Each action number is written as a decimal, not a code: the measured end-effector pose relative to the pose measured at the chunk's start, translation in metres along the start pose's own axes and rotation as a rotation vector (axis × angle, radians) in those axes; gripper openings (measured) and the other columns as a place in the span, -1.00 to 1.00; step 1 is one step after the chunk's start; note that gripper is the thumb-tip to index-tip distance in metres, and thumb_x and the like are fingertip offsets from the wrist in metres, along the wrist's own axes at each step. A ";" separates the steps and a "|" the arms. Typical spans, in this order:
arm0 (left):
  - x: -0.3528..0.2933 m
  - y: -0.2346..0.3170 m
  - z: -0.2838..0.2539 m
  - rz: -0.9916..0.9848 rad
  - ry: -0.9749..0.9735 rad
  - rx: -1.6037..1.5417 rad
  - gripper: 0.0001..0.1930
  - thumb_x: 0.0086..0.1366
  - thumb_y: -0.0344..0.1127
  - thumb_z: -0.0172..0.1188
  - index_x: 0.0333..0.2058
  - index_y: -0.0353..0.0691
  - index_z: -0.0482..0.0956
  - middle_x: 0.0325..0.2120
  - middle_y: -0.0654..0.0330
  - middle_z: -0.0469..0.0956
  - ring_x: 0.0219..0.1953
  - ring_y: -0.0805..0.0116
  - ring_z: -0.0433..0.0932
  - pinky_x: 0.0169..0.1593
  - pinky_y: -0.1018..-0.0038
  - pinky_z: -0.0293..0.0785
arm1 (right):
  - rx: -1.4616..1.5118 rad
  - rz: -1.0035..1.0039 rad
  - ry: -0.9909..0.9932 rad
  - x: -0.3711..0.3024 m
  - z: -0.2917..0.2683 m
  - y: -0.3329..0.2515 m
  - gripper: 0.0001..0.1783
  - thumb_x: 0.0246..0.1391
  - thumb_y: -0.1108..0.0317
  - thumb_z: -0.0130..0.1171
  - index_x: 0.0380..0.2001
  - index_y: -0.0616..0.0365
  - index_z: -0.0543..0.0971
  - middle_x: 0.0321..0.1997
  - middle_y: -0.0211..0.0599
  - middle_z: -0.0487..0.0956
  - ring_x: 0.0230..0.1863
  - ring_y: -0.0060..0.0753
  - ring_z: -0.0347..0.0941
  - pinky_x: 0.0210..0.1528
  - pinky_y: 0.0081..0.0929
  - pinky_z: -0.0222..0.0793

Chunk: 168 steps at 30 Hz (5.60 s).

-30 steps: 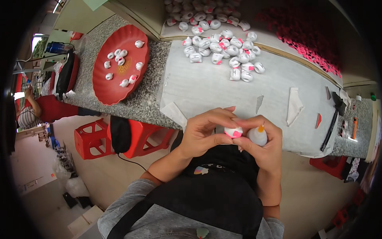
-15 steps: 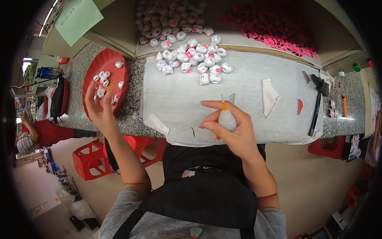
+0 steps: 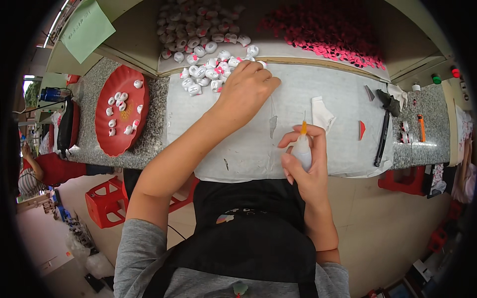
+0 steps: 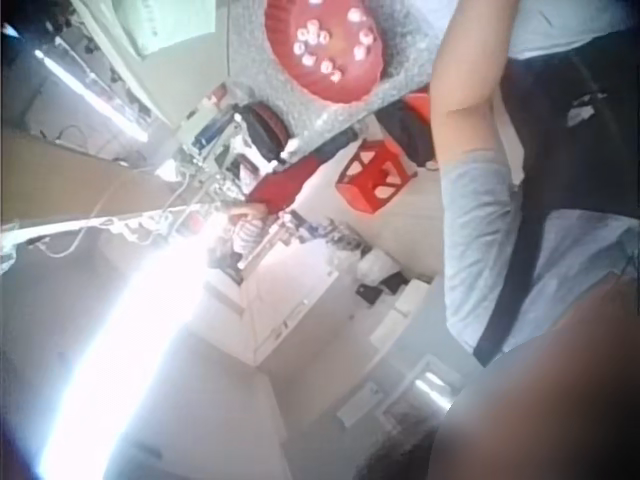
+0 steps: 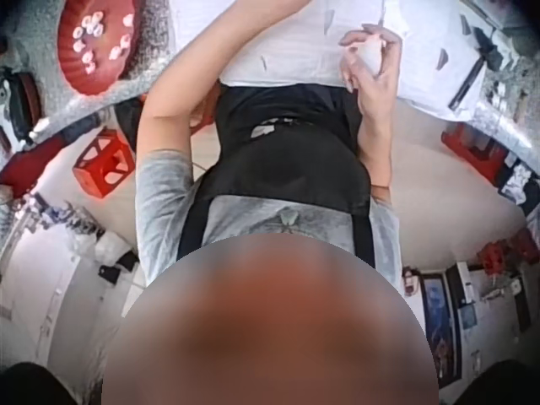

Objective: Applying glue to small plastic toy heads and attaching tiny bows.

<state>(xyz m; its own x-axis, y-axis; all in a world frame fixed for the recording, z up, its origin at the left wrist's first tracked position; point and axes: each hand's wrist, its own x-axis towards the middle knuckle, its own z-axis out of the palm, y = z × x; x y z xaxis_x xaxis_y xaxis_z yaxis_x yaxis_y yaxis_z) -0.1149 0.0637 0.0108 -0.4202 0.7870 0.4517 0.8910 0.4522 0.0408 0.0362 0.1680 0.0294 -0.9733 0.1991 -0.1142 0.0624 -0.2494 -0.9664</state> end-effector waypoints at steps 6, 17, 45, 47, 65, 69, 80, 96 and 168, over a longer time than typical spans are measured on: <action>-0.018 0.015 -0.043 -0.447 0.131 -0.810 -0.83 -0.09 -0.54 0.09 -0.42 -0.27 0.44 -0.48 0.21 0.43 -0.46 0.47 0.40 -0.37 0.58 0.30 | 0.163 -0.106 -0.024 -0.004 -0.013 -0.005 -0.62 -0.21 0.45 -0.08 -0.24 0.26 0.16 -0.30 -0.12 0.21 -0.63 -0.49 0.26 -0.79 -0.70 0.21; -0.087 0.061 -0.029 -0.901 0.581 -1.853 -0.67 0.00 -0.51 0.05 -0.21 -0.28 0.24 -0.24 0.00 0.36 -0.32 0.33 0.42 -0.18 0.46 0.34 | 0.119 -0.405 0.170 -0.002 0.012 -0.024 -0.68 -0.38 0.55 0.12 -0.45 0.22 0.27 -0.41 -0.23 0.30 -0.57 -0.52 0.28 -0.58 -0.68 0.27; -0.096 0.062 -0.035 -0.835 0.589 -1.868 -0.65 -0.06 -0.52 0.10 -0.24 -0.34 0.25 -0.28 0.02 0.36 -0.25 0.35 0.39 -0.16 0.40 0.36 | -0.499 -0.732 0.067 -0.017 0.026 -0.017 -0.56 -0.49 0.29 0.35 -0.55 0.12 0.30 -0.53 -0.37 0.29 -0.62 -0.59 0.21 -0.58 -0.70 0.18; -0.096 0.062 -0.037 -0.841 0.577 -1.880 -0.65 -0.06 -0.52 0.11 -0.24 -0.34 0.25 -0.29 0.02 0.37 -0.26 0.34 0.40 -0.16 0.40 0.36 | -0.490 -0.760 0.085 -0.016 0.026 -0.016 -0.56 -0.48 0.30 0.35 -0.54 0.12 0.30 -0.53 -0.36 0.30 -0.62 -0.58 0.22 -0.58 -0.70 0.18; -0.095 0.063 -0.035 -0.840 0.521 -1.877 -0.66 -0.06 -0.54 0.08 -0.25 -0.35 0.25 -0.29 -0.01 0.36 -0.24 0.33 0.40 -0.14 0.39 0.35 | -0.394 -0.718 0.037 -0.018 0.023 -0.015 -0.49 -0.72 0.52 0.41 -0.52 0.13 0.39 -0.46 -0.32 0.34 -0.58 -0.46 0.30 -0.56 -0.64 0.26; -0.095 0.064 -0.036 -0.822 0.513 -1.856 -0.65 -0.07 -0.58 0.08 -0.25 -0.35 0.26 -0.29 0.00 0.36 -0.22 0.33 0.38 -0.15 0.44 0.34 | -0.482 -0.737 0.070 -0.017 0.027 -0.014 -0.56 -0.49 0.31 0.35 -0.54 0.11 0.29 -0.53 -0.36 0.29 -0.62 -0.59 0.20 -0.55 -0.69 0.19; -0.097 0.063 -0.031 -0.676 0.506 -1.621 -0.67 -0.08 -0.64 0.06 -0.26 -0.36 0.28 -0.26 0.03 0.32 -0.17 0.31 0.32 -0.12 0.47 0.26 | -0.505 -0.719 0.004 -0.016 0.026 -0.015 -0.56 -0.50 0.34 0.36 -0.54 0.10 0.30 -0.52 -0.36 0.29 -0.61 -0.58 0.21 -0.58 -0.69 0.19; -0.109 0.035 -0.040 -0.834 0.711 -1.538 -0.66 -0.06 -0.61 0.06 -0.24 -0.34 0.28 -0.24 0.02 0.34 -0.19 0.37 0.34 -0.12 0.54 0.25 | -0.362 -0.278 -0.022 0.055 0.000 -0.024 -0.70 -0.33 0.57 0.07 -0.41 0.25 0.27 -0.45 -0.29 0.30 -0.42 -0.49 0.32 -0.45 -0.63 0.28; -0.100 0.062 -0.041 -0.607 0.382 -1.684 -0.76 -0.02 -0.52 0.07 -0.29 -0.38 0.39 -0.33 0.10 0.44 -0.22 0.38 0.40 0.09 0.31 0.00 | 0.056 0.039 -0.197 0.009 0.030 0.004 -0.73 -0.29 0.58 0.16 -0.38 0.30 0.42 -0.59 -0.36 0.44 -0.59 -0.67 0.33 -0.58 -0.78 0.24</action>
<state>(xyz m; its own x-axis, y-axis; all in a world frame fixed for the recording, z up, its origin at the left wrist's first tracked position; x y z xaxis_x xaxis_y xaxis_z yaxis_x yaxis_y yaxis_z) -0.0104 -0.0038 0.0050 -0.8709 0.4575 0.1795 -0.0451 -0.4381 0.8978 0.0217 0.1405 0.0309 -0.9951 0.0006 -0.0988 0.0938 -0.3070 -0.9471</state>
